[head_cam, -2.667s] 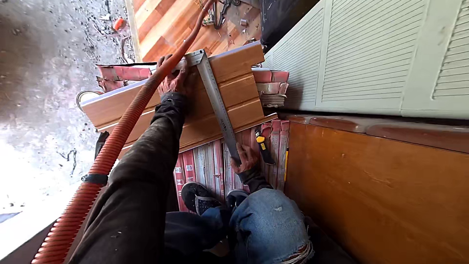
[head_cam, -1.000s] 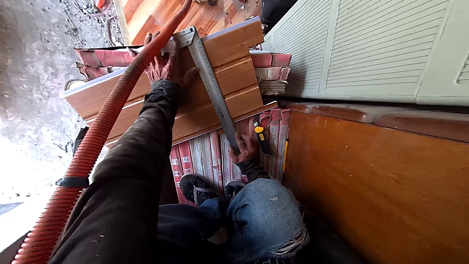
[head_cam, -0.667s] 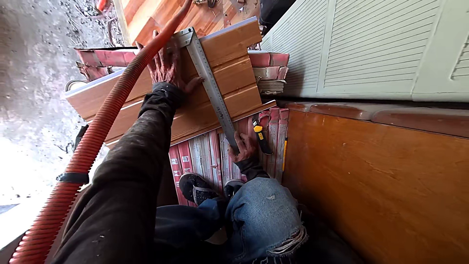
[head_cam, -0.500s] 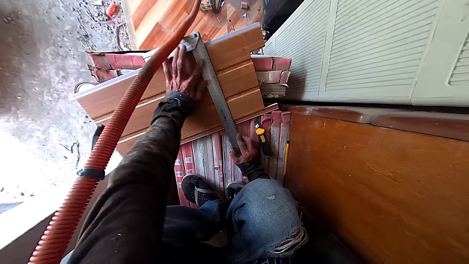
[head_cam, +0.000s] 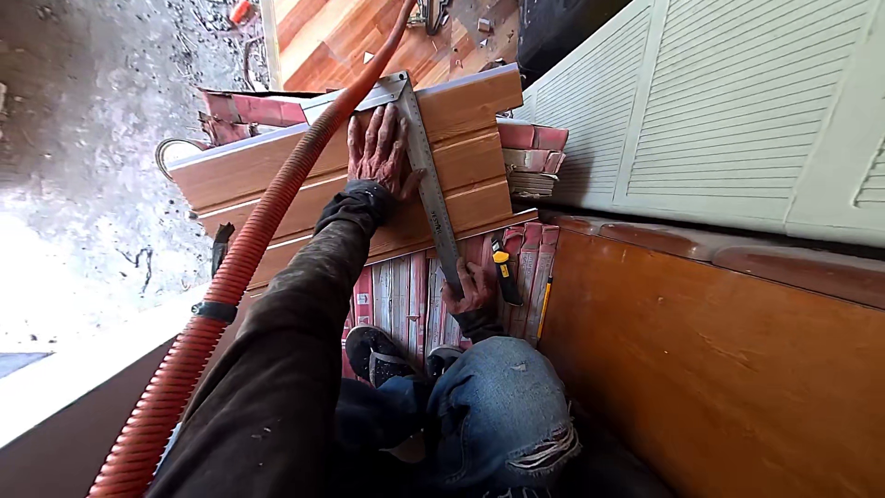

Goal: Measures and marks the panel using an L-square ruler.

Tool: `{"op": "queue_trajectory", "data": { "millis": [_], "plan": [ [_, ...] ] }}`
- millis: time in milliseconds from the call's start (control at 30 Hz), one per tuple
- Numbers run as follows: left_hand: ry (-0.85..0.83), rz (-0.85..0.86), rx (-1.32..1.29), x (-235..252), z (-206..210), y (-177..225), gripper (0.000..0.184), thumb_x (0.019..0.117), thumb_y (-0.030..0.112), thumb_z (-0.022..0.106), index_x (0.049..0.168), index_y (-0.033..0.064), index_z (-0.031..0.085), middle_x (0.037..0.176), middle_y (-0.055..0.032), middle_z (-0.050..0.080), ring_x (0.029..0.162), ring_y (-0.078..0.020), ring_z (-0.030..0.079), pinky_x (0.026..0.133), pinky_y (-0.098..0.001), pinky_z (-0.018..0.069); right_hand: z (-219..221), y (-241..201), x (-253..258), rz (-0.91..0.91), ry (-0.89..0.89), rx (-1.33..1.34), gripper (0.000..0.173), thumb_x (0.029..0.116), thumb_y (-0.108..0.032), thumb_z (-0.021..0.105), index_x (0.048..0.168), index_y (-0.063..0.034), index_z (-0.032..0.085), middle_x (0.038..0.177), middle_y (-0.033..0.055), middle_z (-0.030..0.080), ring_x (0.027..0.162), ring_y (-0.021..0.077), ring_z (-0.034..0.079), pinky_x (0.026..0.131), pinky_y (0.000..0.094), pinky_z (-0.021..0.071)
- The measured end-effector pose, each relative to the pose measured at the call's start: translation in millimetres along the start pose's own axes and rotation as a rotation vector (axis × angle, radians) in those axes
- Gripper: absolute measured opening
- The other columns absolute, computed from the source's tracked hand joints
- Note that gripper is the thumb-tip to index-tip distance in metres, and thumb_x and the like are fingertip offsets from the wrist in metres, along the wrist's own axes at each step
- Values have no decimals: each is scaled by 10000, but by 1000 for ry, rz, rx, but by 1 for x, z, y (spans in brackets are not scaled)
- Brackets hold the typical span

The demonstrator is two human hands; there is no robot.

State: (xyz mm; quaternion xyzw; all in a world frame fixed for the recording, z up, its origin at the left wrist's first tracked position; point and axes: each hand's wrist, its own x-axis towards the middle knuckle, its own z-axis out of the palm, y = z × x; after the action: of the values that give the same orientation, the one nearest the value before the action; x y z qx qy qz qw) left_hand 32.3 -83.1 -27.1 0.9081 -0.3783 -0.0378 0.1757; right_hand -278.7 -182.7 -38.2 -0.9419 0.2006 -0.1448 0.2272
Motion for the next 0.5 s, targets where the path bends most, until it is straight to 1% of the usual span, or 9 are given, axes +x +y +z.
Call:
{"op": "queue_trajectory", "data": {
  "millis": [100, 233, 333, 400, 433, 500],
  "plan": [
    [-2, 5, 1, 0, 0, 0, 864, 959, 677, 398, 1585, 82, 379, 1681, -176, 274, 1562, -375, 230, 1235, -657, 68, 1, 4, -3, -10, -19, -9, 553, 861, -397, 662, 1239, 0, 728, 1098, 237, 696, 923, 286, 699, 823, 372, 588],
    [-25, -3, -13, 1, -3, 1, 863, 959, 667, 393, 1592, 82, 362, 1681, -177, 273, 1561, -380, 226, 1232, -658, 66, 2, 4, -3, -17, -11, -8, 544, 866, -397, 653, 1232, -4, 734, 1105, 243, 699, 890, 280, 701, 801, 367, 589],
    [-49, -5, -17, 0, -5, 2, 874, 961, 676, 379, 1596, 77, 350, 1686, -180, 256, 1567, -382, 207, 1232, -661, 53, 0, 3, -3, -18, -11, -17, 551, 846, -385, 674, 1231, 5, 731, 1101, 240, 695, 888, 275, 697, 793, 359, 587],
    [-37, -1, -20, 1, -4, 1, 878, 961, 684, 378, 1595, 76, 354, 1686, -179, 257, 1568, -380, 204, 1234, -662, 50, 1, 4, -3, -20, -7, -15, 543, 853, -384, 670, 1234, -2, 732, 1108, 235, 694, 902, 273, 694, 807, 355, 584],
    [-28, 1, -18, 1, -3, 1, 878, 962, 685, 379, 1593, 76, 358, 1685, -181, 258, 1567, -383, 206, 1233, -663, 49, 2, 5, -5, -16, -15, -13, 547, 870, -396, 659, 1252, -11, 727, 1128, 234, 690, 923, 276, 691, 824, 360, 578],
    [-3, 7, -19, 0, -2, 1, 868, 961, 682, 387, 1574, 68, 392, 1678, -185, 274, 1561, -389, 222, 1235, -657, 63, 1, 5, -5, -12, -23, -9, 551, 879, -406, 654, 1259, -13, 722, 1139, 236, 688, 931, 278, 693, 824, 362, 581]
  ]
}}
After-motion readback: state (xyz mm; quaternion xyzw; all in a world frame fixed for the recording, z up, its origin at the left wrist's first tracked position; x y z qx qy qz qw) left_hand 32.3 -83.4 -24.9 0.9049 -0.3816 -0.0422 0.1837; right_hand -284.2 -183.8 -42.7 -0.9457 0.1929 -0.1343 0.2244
